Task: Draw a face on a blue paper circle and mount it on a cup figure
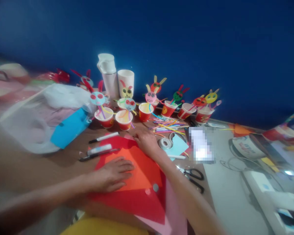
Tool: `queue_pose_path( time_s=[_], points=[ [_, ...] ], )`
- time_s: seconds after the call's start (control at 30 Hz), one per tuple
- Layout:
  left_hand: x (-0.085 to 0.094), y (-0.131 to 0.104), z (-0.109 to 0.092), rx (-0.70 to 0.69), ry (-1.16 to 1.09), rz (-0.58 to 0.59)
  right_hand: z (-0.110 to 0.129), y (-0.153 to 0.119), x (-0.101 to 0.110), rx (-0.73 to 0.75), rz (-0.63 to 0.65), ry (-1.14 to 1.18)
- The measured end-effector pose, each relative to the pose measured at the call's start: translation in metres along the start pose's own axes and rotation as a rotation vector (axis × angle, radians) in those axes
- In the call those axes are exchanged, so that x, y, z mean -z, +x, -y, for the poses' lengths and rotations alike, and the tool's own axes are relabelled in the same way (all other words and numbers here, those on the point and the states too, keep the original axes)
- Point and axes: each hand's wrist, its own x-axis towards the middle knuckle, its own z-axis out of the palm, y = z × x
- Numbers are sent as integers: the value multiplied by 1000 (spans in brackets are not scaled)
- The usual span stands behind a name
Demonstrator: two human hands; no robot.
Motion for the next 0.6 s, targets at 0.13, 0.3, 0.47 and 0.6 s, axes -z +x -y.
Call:
queue_pose_path(
  time_s=[0.13,0.3,0.47,0.6],
  points=[
    [8,-2,2,-21,37,-67,-2,1,0,-1,17,26],
    [23,-17,17,123,176,-276,-4,1,-4,19,-8,40],
    [25,-32,32,390,338,-270,-6,-1,-6,59,-104,62],
    [18,-35,35,441,375,-248,-7,-5,-8,86,-193,62]
  ],
)
